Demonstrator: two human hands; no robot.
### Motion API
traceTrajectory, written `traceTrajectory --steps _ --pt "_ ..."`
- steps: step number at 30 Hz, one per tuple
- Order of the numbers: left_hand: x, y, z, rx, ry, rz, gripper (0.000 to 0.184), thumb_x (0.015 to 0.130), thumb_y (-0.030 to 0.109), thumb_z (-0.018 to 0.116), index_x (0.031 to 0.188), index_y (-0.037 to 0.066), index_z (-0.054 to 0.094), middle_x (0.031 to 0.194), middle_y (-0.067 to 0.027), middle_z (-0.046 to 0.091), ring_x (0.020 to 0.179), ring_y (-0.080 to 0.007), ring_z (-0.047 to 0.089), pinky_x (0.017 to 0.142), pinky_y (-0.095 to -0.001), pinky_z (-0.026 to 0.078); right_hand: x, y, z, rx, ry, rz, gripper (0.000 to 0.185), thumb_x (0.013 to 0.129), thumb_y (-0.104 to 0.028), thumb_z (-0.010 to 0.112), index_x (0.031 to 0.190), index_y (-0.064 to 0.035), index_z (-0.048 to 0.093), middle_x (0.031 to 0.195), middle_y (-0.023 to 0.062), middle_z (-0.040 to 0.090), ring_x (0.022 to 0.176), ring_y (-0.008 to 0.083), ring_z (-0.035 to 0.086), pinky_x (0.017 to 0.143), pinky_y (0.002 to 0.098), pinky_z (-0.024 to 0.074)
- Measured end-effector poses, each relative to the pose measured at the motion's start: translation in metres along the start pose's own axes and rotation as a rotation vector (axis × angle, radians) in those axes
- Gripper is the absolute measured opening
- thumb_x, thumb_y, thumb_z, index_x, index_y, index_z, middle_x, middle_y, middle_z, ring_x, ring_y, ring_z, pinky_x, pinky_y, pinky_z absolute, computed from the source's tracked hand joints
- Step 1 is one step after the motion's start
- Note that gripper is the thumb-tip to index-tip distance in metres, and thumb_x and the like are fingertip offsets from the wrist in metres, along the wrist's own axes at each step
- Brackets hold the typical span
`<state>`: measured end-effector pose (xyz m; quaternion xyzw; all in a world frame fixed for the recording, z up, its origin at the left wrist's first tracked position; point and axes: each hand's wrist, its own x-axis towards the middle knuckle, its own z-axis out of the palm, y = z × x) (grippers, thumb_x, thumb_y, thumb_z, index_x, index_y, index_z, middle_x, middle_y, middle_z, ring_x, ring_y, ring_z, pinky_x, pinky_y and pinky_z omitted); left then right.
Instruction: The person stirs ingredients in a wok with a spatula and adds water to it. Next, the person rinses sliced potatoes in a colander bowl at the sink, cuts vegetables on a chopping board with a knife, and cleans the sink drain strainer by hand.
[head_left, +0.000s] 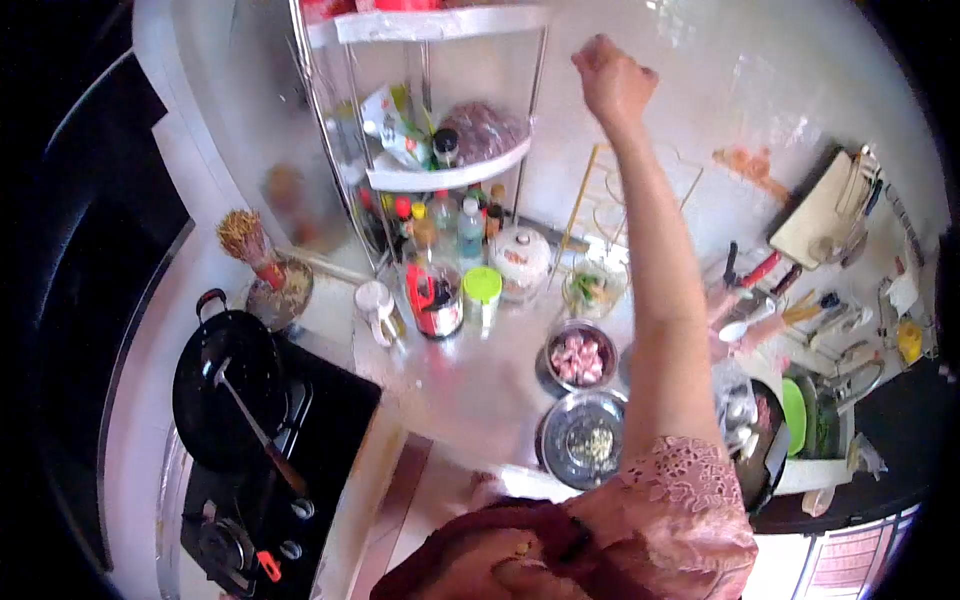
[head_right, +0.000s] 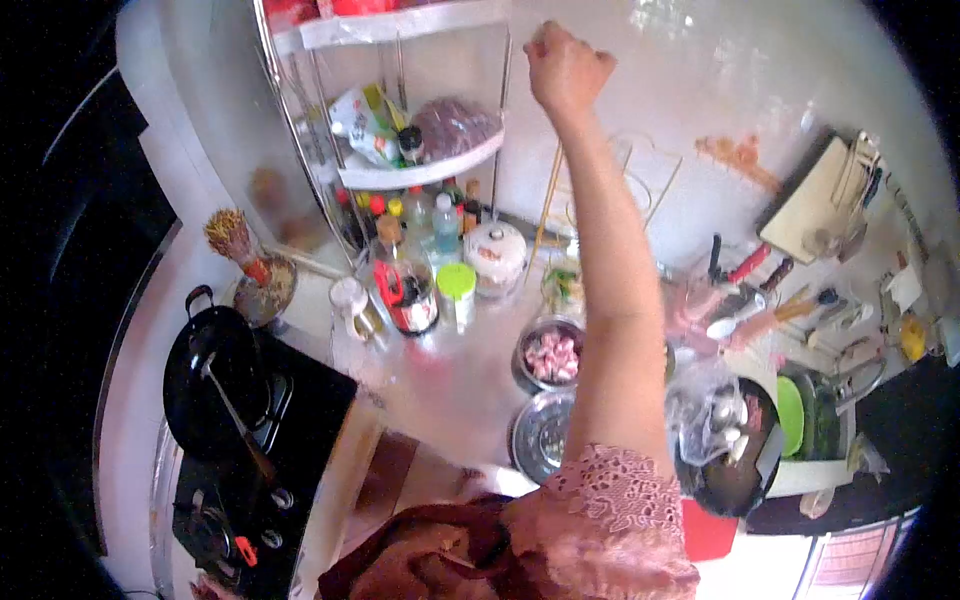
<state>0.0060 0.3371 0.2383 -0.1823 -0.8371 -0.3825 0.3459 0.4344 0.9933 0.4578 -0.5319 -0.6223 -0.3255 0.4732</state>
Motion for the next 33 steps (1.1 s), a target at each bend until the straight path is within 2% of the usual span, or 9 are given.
traceTrajectory --steps 3,5,6,8,11,16,22,26,33 --pt "-0.004 0.088 0.017 -0.175 -0.01 0.11 0.036 0.093 0.022 0.051 0.118 -0.003 0.048 0.108 -0.0153 0.058 0.098 -0.0244 0.057 0.08 -0.0305 0.048 -0.045 0.015 -0.073 0.203 -0.237 -0.094 0.018 0.081 -0.031 0.063 0.085 -0.0135 0.062 0.071 0.0064 0.064 0.068 0.0248 0.063 0.065 0.0388 0.0462" --pt "-0.027 0.139 0.044 -0.682 -0.145 -0.067 0.027 0.091 0.01 0.051 0.114 -0.003 0.05 0.11 -0.0144 0.056 0.097 -0.0207 0.054 0.081 -0.0287 0.046 -0.096 0.024 -0.124 0.321 -0.25 -0.306 0.012 0.075 -0.019 0.067 0.08 -0.0101 0.061 0.063 0.0088 0.061 0.057 0.0264 0.06 0.052 0.0339 0.0465" --pt "-0.042 0.173 0.054 -0.663 -0.173 0.2 0.037 0.088 0.03 0.054 0.11 0.0 0.054 0.098 -0.0114 0.057 0.076 -0.0156 0.052 0.066 -0.024 0.044 -0.126 0.026 -0.154 0.385 -0.439 -0.294 0.011 0.071 -0.013 0.068 0.078 -0.0111 0.061 0.067 0.0066 0.061 0.064 0.0232 0.061 0.065 0.0365 0.0474" --pt "-0.065 0.187 0.079 -0.793 -0.617 0.357 0.033 0.09 0.022 0.051 0.114 -0.001 0.052 0.11 -0.0119 0.052 0.084 -0.0166 0.052 0.07 -0.0249 0.043 -0.192 0.012 -0.236 0.331 -0.579 -0.374 0.016 0.069 -0.012 0.067 0.083 -0.0153 0.059 0.083 -0.0004 0.061 0.084 0.0196 0.059 0.093 0.05 0.0312" --pt "-0.112 0.262 0.056 -1.212 -1.097 0.066 0.044 0.084 0.022 0.054 0.123 0.001 0.046 0.121 -0.0112 0.048 0.087 -0.0152 0.052 0.069 -0.0248 0.043 -0.274 0.007 -0.333 0.358 -0.78 -0.462 0.015 0.071 -0.02 0.063 0.082 -0.0144 0.055 0.076 -0.0017 0.054 0.08 0.0168 0.055 0.093 0.051 0.0331" --pt "-0.184 0.259 0.03 -1.16 -1.88 0.682 0.038 0.08 0.017 0.062 0.113 0.002 0.05 0.108 -0.0069 0.054 0.082 -0.0141 0.053 0.064 -0.0243 0.041 -0.356 0.021 -0.477 0.322 -0.937 -0.265 0.003 0.072 -0.016 0.056 0.074 -0.0152 0.054 0.068 -0.0016 0.049 0.079 0.0171 0.053 0.097 0.0503 0.0327" --pt "-0.303 0.298 -0.07 -1.452 -2.094 0.774 0.026 0.081 0.025 0.063 0.089 0.004 0.052 0.085 -0.0058 0.054 0.074 -0.0141 0.054 0.06 -0.0249 0.04 -0.397 0.073 -0.634 0.091 -1.052 -0.026 0.005 0.071 -0.014 0.057 0.076 -0.0147 0.057 0.072 -0.0026 0.052 0.088 0.0169 0.052 0.103 0.0516 0.0277" --pt "-0.378 0.335 -0.153 -1.297 -2.239 1.086 0.032 0.077 0.032 0.068 0.089 0.006 0.053 0.078 -0.0028 0.053 0.073 -0.0132 0.053 0.059 -0.0254 0.04 -0.423 0.126 -0.732 -0.046 -1.065 0.096 0.005 0.072 -0.014 0.059 0.076 -0.0146 0.057 0.075 -0.0036 0.054 0.093 0.0167 0.051 0.104 0.0528 0.025" --pt "-0.544 0.381 -0.319 -1.456 -2.237 1.045 0.045 0.071 0.04 0.073 0.089 0.006 0.05 0.085 -0.0045 0.053 0.074 -0.0162 0.05 0.061 -0.0284 0.042 -0.467 0.242 -0.878 -0.214 -1.153 0.269 0.006 0.072 -0.014 0.06 0.077 -0.0163 0.059 0.08 -0.0053 0.056 0.098 0.0158 0.05 0.105 0.0531 0.0236"
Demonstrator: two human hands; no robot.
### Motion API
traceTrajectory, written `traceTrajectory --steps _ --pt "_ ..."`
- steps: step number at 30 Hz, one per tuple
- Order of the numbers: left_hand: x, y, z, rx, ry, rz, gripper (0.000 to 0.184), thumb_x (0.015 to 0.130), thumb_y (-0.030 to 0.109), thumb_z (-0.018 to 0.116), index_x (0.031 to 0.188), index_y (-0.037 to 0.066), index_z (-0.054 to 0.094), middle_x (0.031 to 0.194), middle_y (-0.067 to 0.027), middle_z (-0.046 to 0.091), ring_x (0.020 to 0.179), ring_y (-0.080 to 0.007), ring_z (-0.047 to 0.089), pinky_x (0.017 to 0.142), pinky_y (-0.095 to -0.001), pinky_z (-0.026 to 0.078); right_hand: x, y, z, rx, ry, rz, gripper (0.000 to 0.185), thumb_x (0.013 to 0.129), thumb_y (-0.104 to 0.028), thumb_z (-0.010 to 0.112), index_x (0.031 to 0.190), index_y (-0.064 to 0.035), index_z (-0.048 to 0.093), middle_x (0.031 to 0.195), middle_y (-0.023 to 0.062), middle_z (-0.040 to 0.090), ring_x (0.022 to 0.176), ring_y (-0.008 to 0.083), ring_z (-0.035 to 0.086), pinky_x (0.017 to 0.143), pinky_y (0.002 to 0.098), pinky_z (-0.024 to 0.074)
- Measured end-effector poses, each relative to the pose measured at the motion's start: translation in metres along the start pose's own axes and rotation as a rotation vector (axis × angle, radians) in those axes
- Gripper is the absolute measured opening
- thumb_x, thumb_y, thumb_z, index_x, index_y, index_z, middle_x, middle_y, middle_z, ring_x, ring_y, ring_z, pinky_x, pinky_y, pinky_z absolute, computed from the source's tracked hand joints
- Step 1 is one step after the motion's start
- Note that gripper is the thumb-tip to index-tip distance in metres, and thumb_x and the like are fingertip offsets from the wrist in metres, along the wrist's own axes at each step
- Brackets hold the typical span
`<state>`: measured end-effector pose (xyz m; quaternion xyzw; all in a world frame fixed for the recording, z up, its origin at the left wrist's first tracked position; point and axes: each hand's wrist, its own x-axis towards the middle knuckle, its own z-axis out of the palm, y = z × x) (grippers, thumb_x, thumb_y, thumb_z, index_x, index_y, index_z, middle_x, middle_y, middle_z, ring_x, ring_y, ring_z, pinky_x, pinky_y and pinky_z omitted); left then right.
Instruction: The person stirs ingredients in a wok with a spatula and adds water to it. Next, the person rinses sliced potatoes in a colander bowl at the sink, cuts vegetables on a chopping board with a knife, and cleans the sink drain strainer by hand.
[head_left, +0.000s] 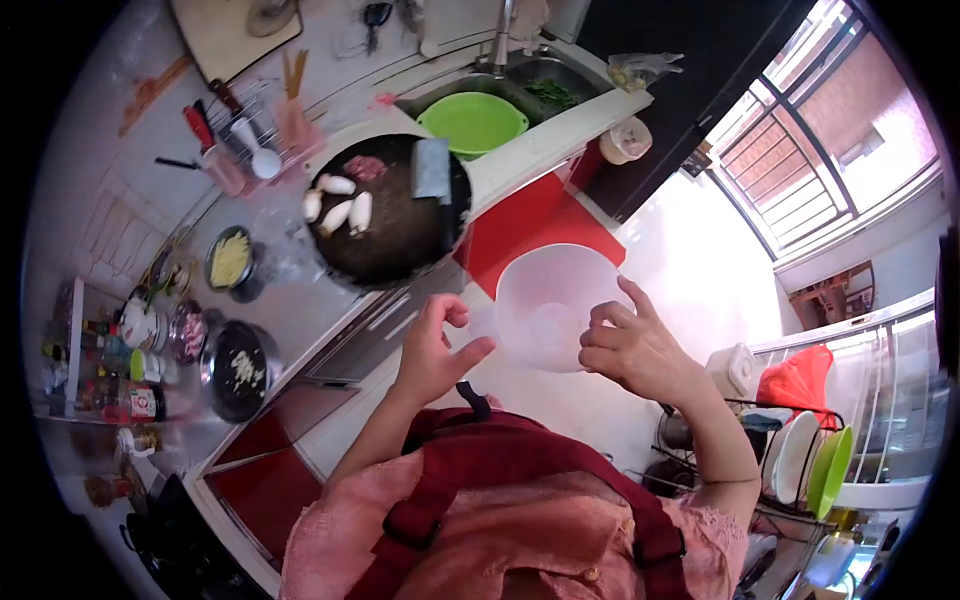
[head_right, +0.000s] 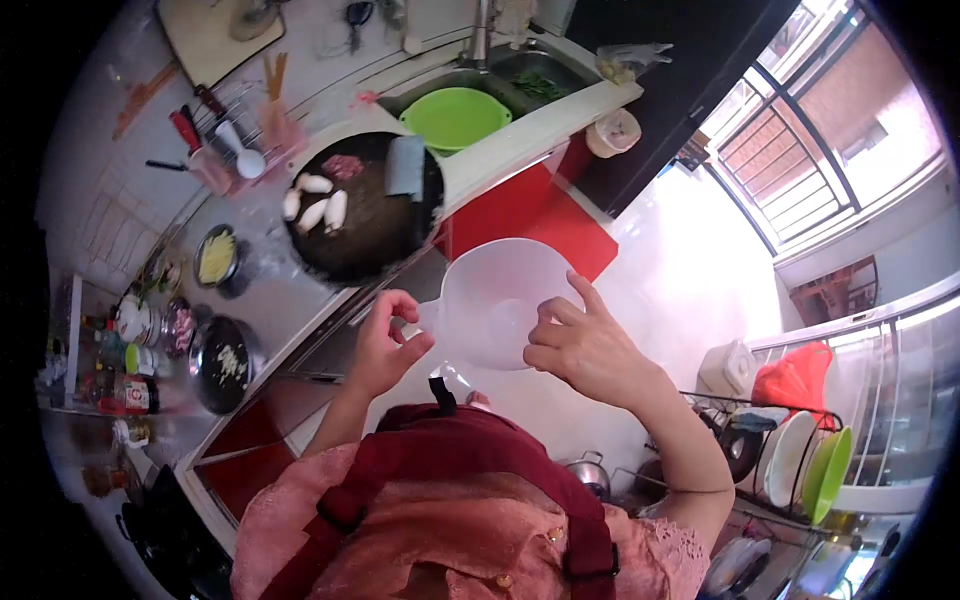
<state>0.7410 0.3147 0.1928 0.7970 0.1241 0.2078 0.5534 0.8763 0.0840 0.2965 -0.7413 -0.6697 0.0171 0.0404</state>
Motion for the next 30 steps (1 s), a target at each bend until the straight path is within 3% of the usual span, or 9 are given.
traceTrajectory --steps 5,8,12,16,18,23,25,27,30 --pt "0.085 -0.004 0.045 0.155 -0.134 0.139 0.033 0.082 0.03 0.065 0.09 0.002 0.05 0.087 -0.0061 0.053 0.079 -0.0162 0.053 0.064 -0.0281 0.044 -0.003 0.1 -0.007 -0.078 0.045 0.006 0.008 0.073 -0.012 0.058 0.079 -0.0167 0.06 0.084 -0.0049 0.056 0.101 0.0156 0.049 0.106 0.0527 0.0229" --pt "0.13 -0.022 0.062 -0.181 -0.471 -0.341 0.028 0.088 0.027 0.058 0.096 0.001 0.051 0.092 -0.0038 0.055 0.083 -0.0104 0.055 0.063 -0.0249 0.046 0.022 0.159 0.006 -0.103 0.062 -0.04 0.008 0.074 -0.012 0.057 0.08 -0.0156 0.06 0.089 -0.0034 0.057 0.104 0.0164 0.048 0.106 0.0521 0.0227" --pt "0.187 -0.056 0.086 -0.399 -0.283 -0.3 0.029 0.094 0.025 0.05 0.111 0.002 0.051 0.094 -0.0034 0.058 0.076 -0.0086 0.057 0.062 -0.0226 0.048 0.079 0.248 0.035 -0.156 0.158 -0.061 0.011 0.072 -0.012 0.059 0.084 -0.0139 0.06 0.105 0.0 0.056 0.113 0.0204 0.045 0.105 0.0506 0.0251" --pt "0.275 -0.106 0.096 -0.473 -0.013 -0.537 0.027 0.092 0.028 0.051 0.106 0.005 0.053 0.091 -0.0032 0.06 0.072 -0.0088 0.054 0.058 -0.0205 0.045 0.141 0.334 0.046 -0.054 0.327 0.069 0.043 0.069 -0.012 0.065 0.111 -0.0123 0.057 0.121 0.009 0.05 0.121 0.0272 0.038 0.104 0.0477 0.0281" --pt "0.321 -0.134 0.105 -0.415 0.11 -0.537 0.033 0.088 0.038 0.055 0.097 0.006 0.054 0.085 -0.0018 0.058 0.059 -0.0069 0.049 0.051 -0.0206 0.043 0.16 0.387 0.05 0.07 0.342 0.213 0.048 0.071 -0.013 0.067 0.117 -0.006 0.054 0.113 0.0152 0.055 0.112 0.0307 0.048 0.095 0.0423 0.038" --pt "0.405 -0.182 0.107 -0.355 0.177 -0.669 0.037 0.085 0.044 0.058 0.092 0.007 0.055 0.077 0.0004 0.056 0.057 -0.0054 0.047 0.046 -0.0202 0.041 0.227 0.521 0.111 0.519 0.231 0.516 0.038 0.08 -0.017 0.062 0.113 -0.0008 0.054 0.097 0.0195 0.062 0.09 0.0363 0.06 0.082 0.0404 0.0465" --pt "0.423 -0.196 0.107 -0.334 0.227 -0.68 0.037 0.085 0.044 0.059 0.092 0.008 0.055 0.075 0.0011 0.055 0.057 -0.005 0.047 0.045 -0.0198 0.04 0.274 0.569 0.145 0.519 0.205 0.391 0.034 0.084 -0.024 0.058 0.109 -0.0012 0.056 0.096 0.0203 0.062 0.086 0.0373 0.06 0.078 0.0412 0.0476" --pt "0.435 -0.2 0.112 -0.376 0.284 -0.702 0.035 0.085 0.042 0.06 0.09 0.008 0.056 0.074 0.0022 0.055 0.06 -0.005 0.048 0.047 -0.0202 0.04 0.335 0.598 0.164 0.706 0.096 0.551 0.034 0.085 -0.031 0.055 0.104 -0.0024 0.057 0.102 0.0207 0.06 0.091 0.0373 0.058 0.079 0.0408 0.0467" --pt "0.446 -0.214 0.112 -0.352 0.301 -0.75 0.029 0.086 0.036 0.058 0.092 0.008 0.057 0.076 0.0019 0.054 0.065 -0.0058 0.05 0.051 -0.0212 0.043 0.43 0.627 0.177 0.711 0.158 0.409 0.063 0.083 -0.039 0.056 0.131 -0.0023 0.036 0.126 0.0228 0.047 0.114 0.037 0.048 0.094 0.0403 0.0393"
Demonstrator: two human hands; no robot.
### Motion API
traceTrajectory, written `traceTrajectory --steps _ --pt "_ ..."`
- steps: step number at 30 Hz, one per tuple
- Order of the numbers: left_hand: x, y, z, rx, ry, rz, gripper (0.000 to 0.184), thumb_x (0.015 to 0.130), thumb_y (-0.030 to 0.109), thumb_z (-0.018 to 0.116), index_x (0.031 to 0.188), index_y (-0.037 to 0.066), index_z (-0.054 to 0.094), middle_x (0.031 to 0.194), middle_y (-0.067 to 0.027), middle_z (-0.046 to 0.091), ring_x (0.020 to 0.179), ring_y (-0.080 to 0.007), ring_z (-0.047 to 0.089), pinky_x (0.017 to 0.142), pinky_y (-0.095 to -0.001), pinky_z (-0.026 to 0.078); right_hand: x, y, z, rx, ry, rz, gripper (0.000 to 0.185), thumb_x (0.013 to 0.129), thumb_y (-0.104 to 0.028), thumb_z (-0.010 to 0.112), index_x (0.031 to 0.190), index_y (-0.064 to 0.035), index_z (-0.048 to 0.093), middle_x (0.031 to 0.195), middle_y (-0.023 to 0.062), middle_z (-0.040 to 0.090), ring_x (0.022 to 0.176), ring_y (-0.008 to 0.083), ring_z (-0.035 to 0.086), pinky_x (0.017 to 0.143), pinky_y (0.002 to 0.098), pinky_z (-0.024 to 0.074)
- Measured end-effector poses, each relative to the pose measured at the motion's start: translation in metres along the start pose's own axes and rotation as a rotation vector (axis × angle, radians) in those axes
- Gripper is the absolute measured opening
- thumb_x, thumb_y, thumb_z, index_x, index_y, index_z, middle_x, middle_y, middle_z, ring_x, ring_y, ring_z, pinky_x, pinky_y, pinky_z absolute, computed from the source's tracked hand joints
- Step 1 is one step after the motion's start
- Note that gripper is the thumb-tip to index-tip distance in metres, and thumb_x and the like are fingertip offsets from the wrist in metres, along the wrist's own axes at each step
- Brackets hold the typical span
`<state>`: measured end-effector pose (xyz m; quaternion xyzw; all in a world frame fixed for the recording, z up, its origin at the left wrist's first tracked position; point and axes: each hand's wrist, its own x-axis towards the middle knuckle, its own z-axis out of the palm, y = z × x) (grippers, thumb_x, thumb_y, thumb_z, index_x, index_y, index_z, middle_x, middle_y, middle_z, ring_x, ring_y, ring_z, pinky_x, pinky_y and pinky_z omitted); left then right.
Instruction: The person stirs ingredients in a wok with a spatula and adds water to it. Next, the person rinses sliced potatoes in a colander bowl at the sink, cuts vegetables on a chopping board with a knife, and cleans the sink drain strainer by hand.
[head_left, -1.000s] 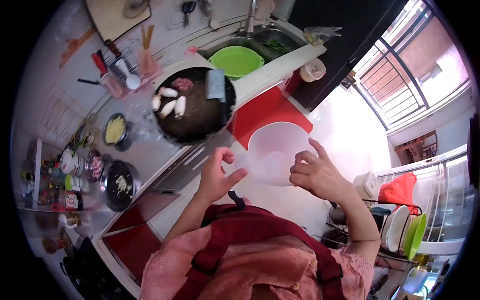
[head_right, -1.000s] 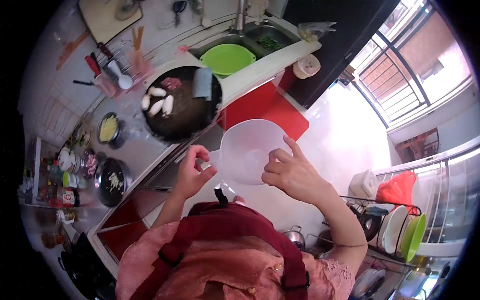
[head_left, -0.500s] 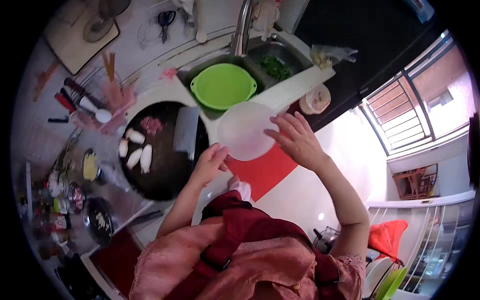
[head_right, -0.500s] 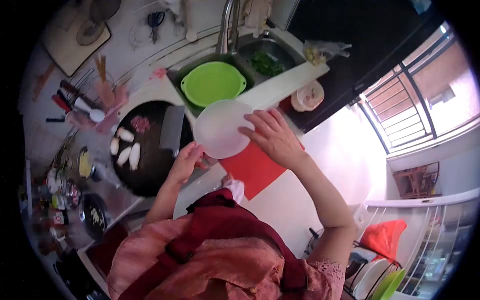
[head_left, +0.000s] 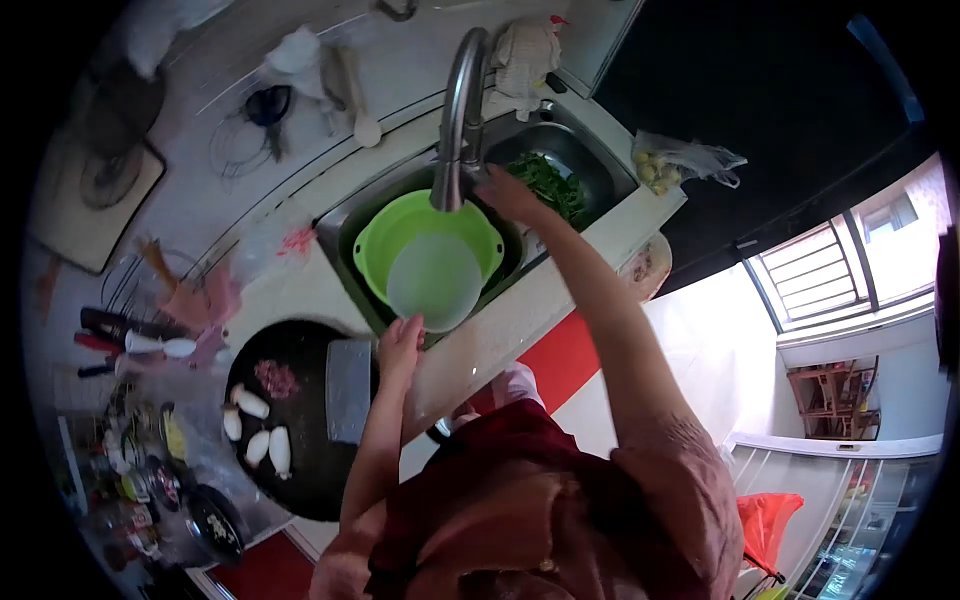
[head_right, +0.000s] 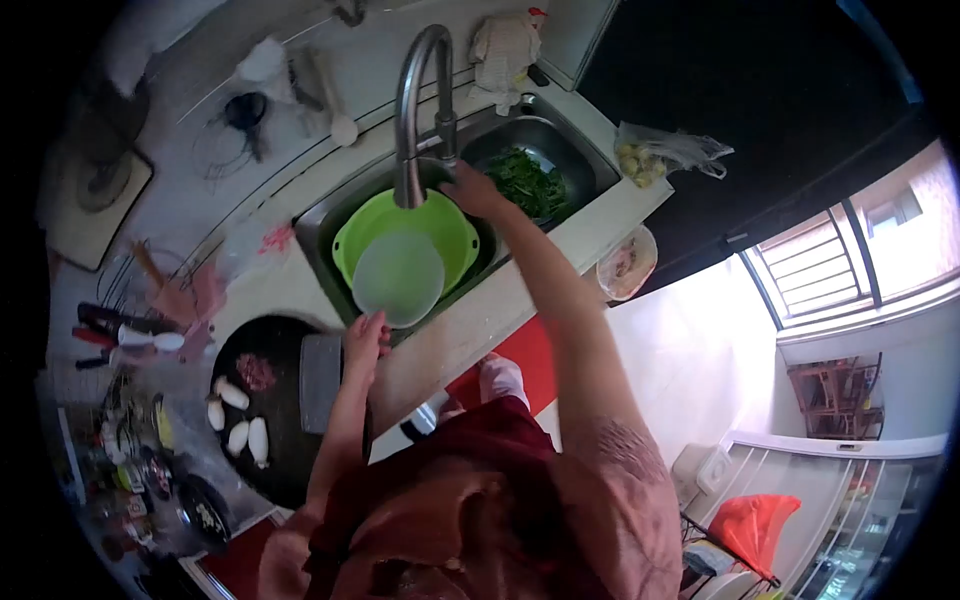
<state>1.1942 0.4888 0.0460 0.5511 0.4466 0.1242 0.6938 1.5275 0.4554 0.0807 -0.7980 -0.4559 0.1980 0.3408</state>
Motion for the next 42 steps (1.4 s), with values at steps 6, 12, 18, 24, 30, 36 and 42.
traceTrajectory --steps 6,12,18,24,30,36,42 --pt "0.024 0.005 0.005 -0.086 0.16 -0.078 0.02 0.086 0.029 0.057 0.088 0.009 0.058 0.077 0.0032 0.054 0.071 -0.0061 0.051 0.056 -0.0215 0.042 0.159 0.033 0.061 -0.013 0.322 -0.063 0.081 0.076 -0.035 0.065 0.132 0.0084 0.027 0.128 0.0287 0.042 0.119 0.0377 0.043 0.1 0.0406 0.0348" --pt "0.065 0.014 0.047 -0.062 0.188 -0.111 0.024 0.084 0.03 0.058 0.091 0.007 0.058 0.081 0.0003 0.055 0.076 -0.0095 0.052 0.061 -0.0241 0.042 0.169 0.022 0.073 -0.178 0.006 -0.107 0.07 0.073 -0.031 0.067 0.127 0.0033 0.037 0.121 0.0236 0.048 0.11 0.039 0.049 0.097 0.0414 0.0383" --pt "0.098 0.015 0.083 0.003 0.239 -0.201 0.031 0.08 0.035 0.061 0.088 0.006 0.057 0.079 -0.0013 0.055 0.074 -0.0111 0.051 0.06 -0.0262 0.039 0.139 0.049 0.052 -0.019 0.118 -0.328 0.056 0.081 -0.031 0.06 0.124 0.0016 0.043 0.123 0.0211 0.049 0.112 0.035 0.049 0.094 0.0405 0.0402" --pt "0.101 0.03 0.09 0.045 0.246 -0.273 0.031 0.079 0.037 0.06 0.083 0.006 0.055 0.072 -0.0004 0.055 0.066 -0.0102 0.051 0.054 -0.0269 0.04 0.075 0.076 0.022 0.205 -0.159 -0.093 0.033 0.086 -0.032 0.057 0.104 -0.0044 0.06 0.09 0.0143 0.065 0.083 0.0275 0.063 0.072 0.0368 0.0485" --pt "0.09 0.033 0.087 0.039 0.283 -0.313 0.03 0.079 0.038 0.058 0.082 0.008 0.056 0.072 0.0003 0.056 0.066 -0.0091 0.052 0.054 -0.0268 0.042 0.039 0.117 0.03 0.376 -0.255 0.098 0.032 0.088 -0.033 0.055 0.101 -0.0042 0.06 0.085 0.0119 0.065 0.073 0.0203 0.064 0.065 0.0339 0.048" --pt "0.089 0.025 0.094 -0.092 0.341 -0.27 0.029 0.079 0.037 0.056 0.081 0.008 0.056 0.072 0.0006 0.056 0.065 -0.0096 0.052 0.054 -0.0273 0.043 0.021 0.113 0.061 0.421 -0.291 0.081 0.044 0.089 -0.043 0.051 0.112 -0.0048 0.054 0.093 0.011 0.063 0.076 0.0188 0.062 0.071 0.0312 0.0467" --pt "0.082 0.007 0.09 -0.213 0.271 -0.325 0.022 0.08 0.03 0.055 0.086 0.009 0.057 0.076 -0.0009 0.057 0.073 -0.0115 0.054 0.06 -0.0298 0.046 0.001 0.082 0.062 0.398 -0.485 0.26 0.059 0.086 -0.047 0.054 0.128 -0.0072 0.042 0.106 0.0159 0.061 0.091 0.0246 0.062 0.08 0.0327 0.0461"
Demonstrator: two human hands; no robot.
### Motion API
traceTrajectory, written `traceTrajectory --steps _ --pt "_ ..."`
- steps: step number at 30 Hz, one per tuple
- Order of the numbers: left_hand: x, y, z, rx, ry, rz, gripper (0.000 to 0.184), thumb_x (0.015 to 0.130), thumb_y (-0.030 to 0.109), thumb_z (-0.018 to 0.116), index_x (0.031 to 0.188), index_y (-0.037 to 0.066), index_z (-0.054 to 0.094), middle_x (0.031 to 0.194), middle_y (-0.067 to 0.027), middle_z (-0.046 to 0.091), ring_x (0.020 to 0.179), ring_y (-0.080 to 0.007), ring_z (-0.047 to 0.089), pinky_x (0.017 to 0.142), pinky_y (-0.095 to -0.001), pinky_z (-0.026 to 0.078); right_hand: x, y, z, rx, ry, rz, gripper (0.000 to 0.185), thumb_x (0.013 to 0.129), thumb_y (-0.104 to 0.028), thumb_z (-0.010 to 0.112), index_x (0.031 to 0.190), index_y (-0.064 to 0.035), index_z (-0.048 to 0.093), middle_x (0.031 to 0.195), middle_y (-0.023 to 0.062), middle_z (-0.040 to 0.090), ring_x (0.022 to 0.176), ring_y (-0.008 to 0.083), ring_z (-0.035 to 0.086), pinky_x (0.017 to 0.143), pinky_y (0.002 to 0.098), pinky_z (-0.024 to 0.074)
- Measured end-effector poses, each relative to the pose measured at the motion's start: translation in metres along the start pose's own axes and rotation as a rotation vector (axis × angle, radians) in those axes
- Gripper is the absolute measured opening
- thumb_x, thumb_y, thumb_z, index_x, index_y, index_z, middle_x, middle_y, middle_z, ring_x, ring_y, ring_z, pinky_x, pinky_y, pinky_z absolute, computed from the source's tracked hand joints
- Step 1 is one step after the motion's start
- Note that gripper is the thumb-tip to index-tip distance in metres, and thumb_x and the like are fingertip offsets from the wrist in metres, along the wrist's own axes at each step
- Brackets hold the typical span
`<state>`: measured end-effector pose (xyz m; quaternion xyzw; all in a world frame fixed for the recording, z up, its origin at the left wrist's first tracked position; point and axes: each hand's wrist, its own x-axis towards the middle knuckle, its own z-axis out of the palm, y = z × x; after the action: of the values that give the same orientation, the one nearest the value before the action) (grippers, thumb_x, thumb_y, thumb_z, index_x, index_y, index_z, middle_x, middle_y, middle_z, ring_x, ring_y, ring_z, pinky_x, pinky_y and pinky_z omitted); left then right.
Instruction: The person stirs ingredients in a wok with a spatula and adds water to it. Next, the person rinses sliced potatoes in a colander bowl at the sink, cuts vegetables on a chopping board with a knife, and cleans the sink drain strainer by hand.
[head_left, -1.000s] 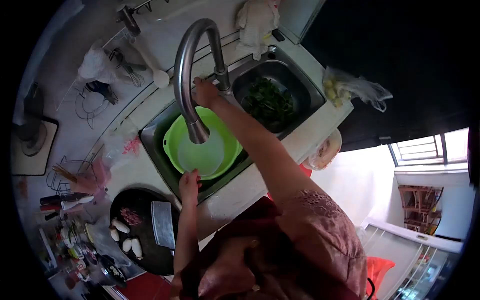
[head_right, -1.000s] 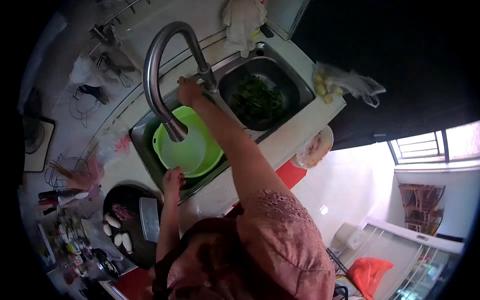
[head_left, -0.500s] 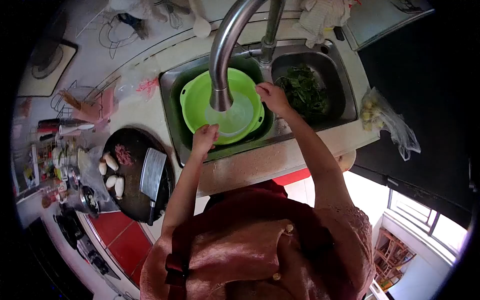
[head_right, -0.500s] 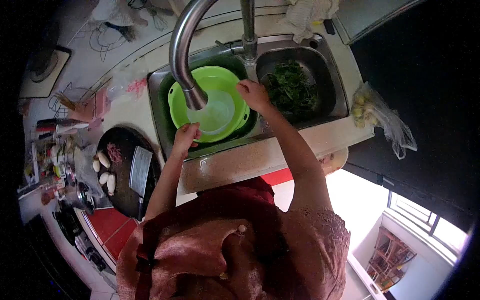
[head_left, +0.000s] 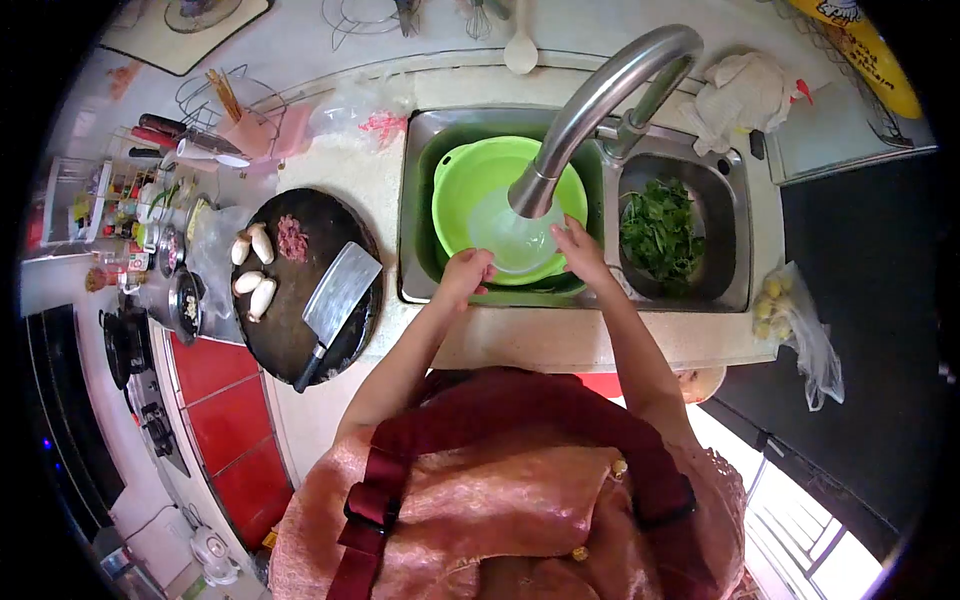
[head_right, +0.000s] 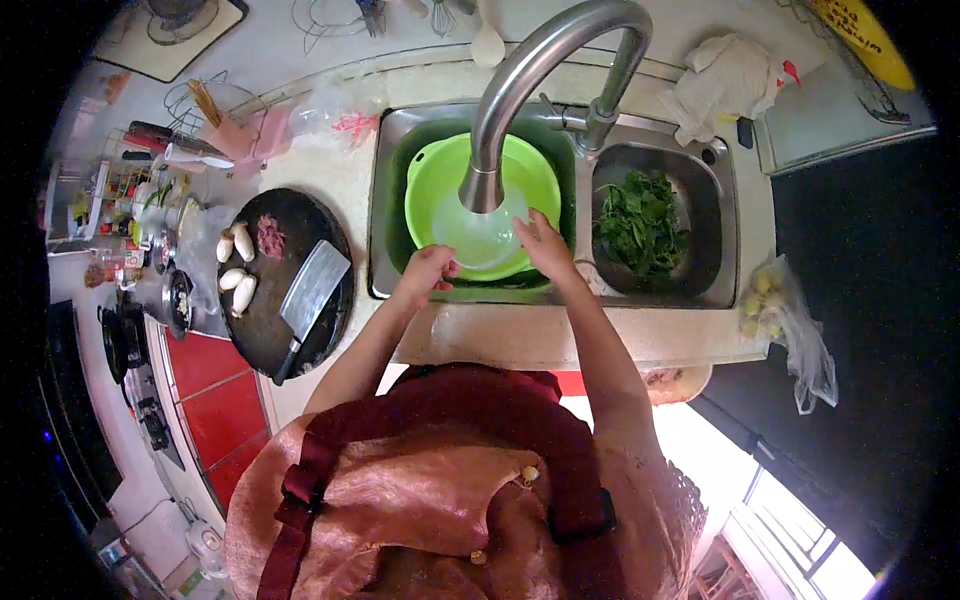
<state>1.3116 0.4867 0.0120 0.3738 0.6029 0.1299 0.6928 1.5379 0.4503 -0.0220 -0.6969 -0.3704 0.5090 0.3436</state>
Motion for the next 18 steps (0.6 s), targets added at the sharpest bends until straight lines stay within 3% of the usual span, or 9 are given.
traceTrajectory --steps 6,7,16,18 --pt "-0.005 -0.005 0.0 0.032 0.008 -0.028 0.027 0.081 0.034 0.057 0.088 0.008 0.056 0.077 -0.0007 0.057 0.072 -0.0112 0.052 0.059 -0.0293 0.044 0.002 0.009 0.006 -0.162 -0.048 -0.199 0.06 0.082 -0.033 0.056 0.132 -0.0055 0.037 0.111 0.0176 0.06 0.091 0.0317 0.061 0.083 0.0377 0.0456" --pt "-0.008 -0.006 0.004 0.024 0.069 0.014 0.031 0.079 0.038 0.056 0.081 0.007 0.056 0.074 -0.001 0.054 0.067 -0.0117 0.051 0.057 -0.0289 0.043 0.0 0.011 0.007 -0.198 -0.044 -0.192 0.06 0.082 -0.032 0.056 0.132 -0.0055 0.037 0.11 0.0181 0.06 0.091 0.0323 0.061 0.082 0.0384 0.0457" --pt "-0.005 -0.017 -0.002 0.087 0.131 0.061 0.06 0.084 0.042 0.057 0.12 -0.005 0.046 0.081 -0.0049 0.055 0.071 -0.0137 0.051 0.057 -0.0299 0.045 -0.007 0.006 0.011 -0.275 -0.036 -0.145 0.059 0.08 -0.03 0.056 0.131 -0.0066 0.037 0.108 0.0201 0.06 0.091 0.0346 0.061 0.082 0.0412 0.0461" --pt "-0.008 -0.016 -0.003 0.088 0.14 0.064 0.062 0.083 0.042 0.057 0.121 -0.006 0.046 0.082 -0.0053 0.054 0.071 -0.0139 0.051 0.057 -0.0296 0.045 -0.005 0.007 0.012 -0.257 -0.044 -0.159 0.059 0.08 -0.03 0.056 0.131 -0.0063 0.037 0.109 0.0201 0.06 0.091 0.0342 0.061 0.082 0.041 0.0462"
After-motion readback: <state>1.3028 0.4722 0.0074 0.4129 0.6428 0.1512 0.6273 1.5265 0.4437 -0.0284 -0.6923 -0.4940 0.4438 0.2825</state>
